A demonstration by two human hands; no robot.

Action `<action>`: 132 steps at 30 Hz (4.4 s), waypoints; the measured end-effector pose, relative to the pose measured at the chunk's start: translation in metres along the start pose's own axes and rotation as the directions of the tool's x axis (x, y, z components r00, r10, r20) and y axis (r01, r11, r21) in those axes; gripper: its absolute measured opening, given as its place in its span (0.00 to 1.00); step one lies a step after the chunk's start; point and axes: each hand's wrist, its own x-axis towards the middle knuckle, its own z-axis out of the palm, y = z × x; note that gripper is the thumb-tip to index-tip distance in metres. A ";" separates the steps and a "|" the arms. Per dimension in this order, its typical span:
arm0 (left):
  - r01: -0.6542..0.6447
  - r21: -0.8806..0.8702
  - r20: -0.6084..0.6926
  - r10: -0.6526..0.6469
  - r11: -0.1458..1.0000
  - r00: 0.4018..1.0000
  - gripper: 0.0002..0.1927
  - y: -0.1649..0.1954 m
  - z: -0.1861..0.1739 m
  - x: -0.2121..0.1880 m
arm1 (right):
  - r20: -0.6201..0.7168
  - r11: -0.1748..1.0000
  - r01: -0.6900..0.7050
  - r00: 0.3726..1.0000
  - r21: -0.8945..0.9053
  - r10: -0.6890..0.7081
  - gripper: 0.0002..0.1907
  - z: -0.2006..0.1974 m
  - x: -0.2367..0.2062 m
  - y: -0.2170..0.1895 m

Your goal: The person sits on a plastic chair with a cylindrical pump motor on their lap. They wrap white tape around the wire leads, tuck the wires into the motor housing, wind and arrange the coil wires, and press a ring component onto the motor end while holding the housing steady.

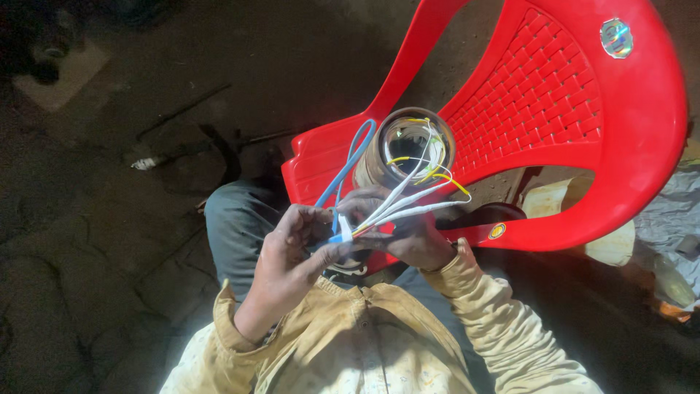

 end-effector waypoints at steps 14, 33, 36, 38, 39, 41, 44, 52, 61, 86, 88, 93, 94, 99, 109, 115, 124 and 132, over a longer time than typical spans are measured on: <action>-0.393 0.469 0.146 0.370 0.791 0.918 0.12 -0.001 0.001 -0.008 | -0.038 0.940 -0.227 0.974 -0.254 0.225 0.22 0.001 -0.036 -0.017; -0.461 0.486 0.196 0.421 0.743 0.886 0.17 0.003 0.004 -0.012 | -0.009 0.770 -0.382 0.894 0.511 0.449 0.23 0.022 -0.048 -0.025; -0.453 0.574 0.158 0.450 0.682 0.879 0.15 0.000 0.006 -0.015 | -0.109 0.862 -0.381 0.892 0.335 0.438 0.16 0.022 -0.044 -0.017; -0.495 0.617 0.152 0.524 0.612 0.838 0.13 -0.006 0.010 -0.016 | -0.212 0.814 -0.285 0.874 0.506 0.438 0.15 0.021 -0.037 -0.012; -0.515 0.634 0.155 0.558 0.577 0.816 0.13 -0.009 0.012 -0.015 | -0.266 0.782 -0.225 0.856 0.581 0.444 0.15 0.020 -0.035 -0.011; -0.587 0.631 0.193 0.629 0.508 0.753 0.08 -0.014 0.013 -0.012 | -0.329 0.816 -0.239 0.828 0.526 0.454 0.13 0.019 -0.032 -0.009; -0.511 0.651 0.119 0.589 0.561 0.799 0.03 -0.021 0.012 -0.012 | -0.325 0.815 -0.156 0.863 0.558 0.387 0.12 0.020 -0.030 -0.001; -0.219 0.560 -0.140 0.351 0.799 0.926 0.17 -0.026 0.010 0.006 | -0.223 0.854 0.110 0.975 0.508 0.007 0.16 0.007 -0.002 0.038; -0.064 0.386 -0.039 0.085 0.920 0.996 0.16 -0.020 0.003 0.015 | 0.127 1.000 -0.014 0.992 0.003 0.014 0.26 -0.015 0.008 0.008; -0.259 0.248 0.026 0.261 0.934 0.965 0.07 -0.006 0.000 0.000 | 0.129 0.766 -0.371 0.924 0.525 0.359 0.34 0.000 -0.028 -0.024; -0.280 0.277 0.030 0.283 0.919 0.959 0.08 -0.006 -0.001 0.000 | 0.144 0.764 -0.354 0.933 0.539 0.330 0.33 0.003 -0.029 -0.023; -0.251 0.227 0.018 0.254 0.941 0.967 0.08 -0.009 0.007 -0.004 | -0.194 0.895 -0.325 0.899 0.304 0.392 0.14 0.026 -0.031 -0.010; -0.288 0.297 0.028 0.293 0.911 0.956 0.09 -0.009 0.009 -0.005 | -0.264 0.883 -0.312 0.872 0.350 0.412 0.14 0.031 -0.031 -0.007; -0.306 0.390 0.084 0.298 0.868 0.951 0.08 -0.004 0.011 -0.007 | -0.416 0.929 -0.061 0.882 0.365 0.222 0.25 0.046 -0.012 -0.003; -0.365 0.615 0.066 0.415 0.699 0.907 0.09 0.000 0.014 -0.009 | 0.155 0.999 0.030 0.987 0.018 -0.032 0.23 -0.010 0.011 0.010; -0.449 0.691 0.065 0.569 0.567 0.820 0.10 0.004 0.013 -0.004 | 0.090 0.996 -0.053 0.994 -0.068 0.059 0.23 -0.017 0.007 -0.002; -0.412 0.519 0.070 0.443 0.749 0.894 0.10 0.008 0.011 0.000 | 0.055 0.914 -0.249 0.968 0.319 0.244 0.30 0.001 -0.022 -0.023; -0.391 0.595 0.099 0.419 0.702 0.903 0.11 0.005 0.008 -0.002 | -0.059 0.478 -0.141 0.923 0.867 0.380 0.23 0.029 -0.017 0.010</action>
